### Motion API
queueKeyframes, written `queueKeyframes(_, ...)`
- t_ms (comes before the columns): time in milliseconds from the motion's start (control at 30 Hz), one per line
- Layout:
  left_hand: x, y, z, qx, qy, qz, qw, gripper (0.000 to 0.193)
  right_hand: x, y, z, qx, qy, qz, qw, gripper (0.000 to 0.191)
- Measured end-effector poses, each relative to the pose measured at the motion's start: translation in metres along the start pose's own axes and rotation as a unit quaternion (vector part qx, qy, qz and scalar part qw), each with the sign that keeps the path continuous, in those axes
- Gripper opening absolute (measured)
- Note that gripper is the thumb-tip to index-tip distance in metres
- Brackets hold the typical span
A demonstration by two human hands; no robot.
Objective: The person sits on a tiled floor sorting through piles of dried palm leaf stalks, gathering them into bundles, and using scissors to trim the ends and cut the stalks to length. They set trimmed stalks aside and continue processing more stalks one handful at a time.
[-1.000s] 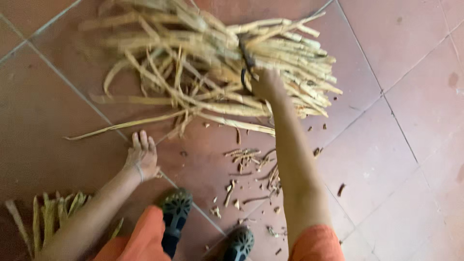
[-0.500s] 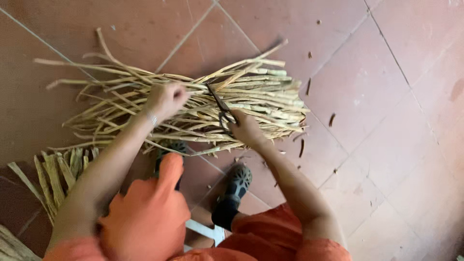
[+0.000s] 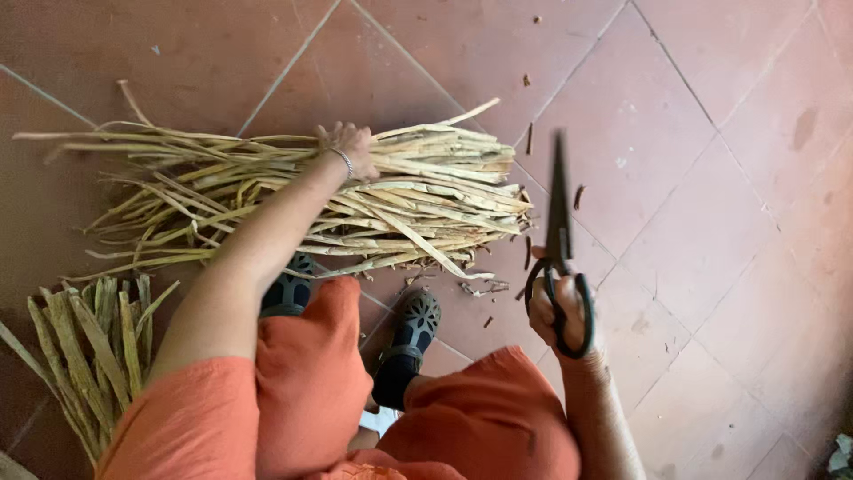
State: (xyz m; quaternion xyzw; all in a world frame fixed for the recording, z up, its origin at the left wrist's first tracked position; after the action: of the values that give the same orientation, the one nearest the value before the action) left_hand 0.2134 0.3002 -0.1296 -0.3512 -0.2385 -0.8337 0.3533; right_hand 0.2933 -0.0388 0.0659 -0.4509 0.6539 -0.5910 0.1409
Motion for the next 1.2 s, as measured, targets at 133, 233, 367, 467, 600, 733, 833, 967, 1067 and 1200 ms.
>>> queueKeyframes(133, 0.028, -0.009, 0.027, 0.060, 0.115, -0.049, 0.990, 0.053, 0.030, -0.015, 0.007, -0.050, 0.010, 0.079, 0.996, 0.077)
queueKeyframes(233, 0.065, -0.017, 0.056, 0.161, 0.159, -0.121, 0.967, 0.045, 0.050, -0.034, -0.005, -0.117, -0.022, 0.177, 0.977, 0.078)
queueKeyframes(367, 0.125, -0.031, 0.087, 0.210, 0.196, -0.116, 0.951, 0.035, 0.073, -0.035, -0.031, -0.111, 0.035, 0.194, 0.974, 0.063)
queueKeyframes(467, 0.182, -0.034, 0.118, 0.203, 0.334, -0.193, 0.900, 0.028, 0.082, -0.033, -0.060, -0.133, 0.044, 0.221, 0.965, 0.054)
queueKeyframes(600, 0.254, -0.030, 0.151, 0.198, 0.461, -0.244, 0.830, 0.018, 0.092, -0.036, -0.086, -0.209, 0.088, 0.232, 0.946, 0.048)
queueKeyframes(733, 0.336, -0.026, 0.180, 0.197, 0.586, -0.293, 0.730, 0.031, 0.091, -0.057, -0.120, -0.302, 0.070, 0.255, 0.916, 0.041)
queueKeyframes(833, 0.395, -0.008, 0.193, 0.245, 0.586, -0.399, 0.662, 0.038, 0.086, -0.093, -0.149, -0.316, 0.037, 0.295, 0.901, 0.042)
queueKeyframes(967, 0.410, 0.018, 0.159, 0.375, 0.356, -0.427, 0.742, 0.042, 0.086, -0.134, -0.169, -0.331, 0.081, 0.309, 0.888, 0.045)
queueKeyframes(1067, 0.412, 0.040, 0.112, 0.446, 0.252, -0.499, 0.699, 0.035, 0.089, -0.155, -0.177, -0.284, 0.089, 0.361, 0.884, 0.039)
queueKeyframes(1200, 0.379, 0.052, 0.040, 0.451, 0.159, -0.428, 0.767, 0.032, 0.105, -0.138, -0.173, -0.131, 0.109, 0.419, 0.892, 0.028)
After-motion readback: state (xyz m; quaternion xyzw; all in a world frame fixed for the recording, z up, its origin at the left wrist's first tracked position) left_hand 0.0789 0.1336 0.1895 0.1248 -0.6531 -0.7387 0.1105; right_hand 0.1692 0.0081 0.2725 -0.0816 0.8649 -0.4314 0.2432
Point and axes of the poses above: each hand's wrist, its own x-axis away from the middle knuckle, its own z-axis out of the back of the hand, y = z × x, the point moved 6 cm from there along -x, towards the middle knuckle, and after that the axes turned 6 degrees about z, right-handed, at the moved point
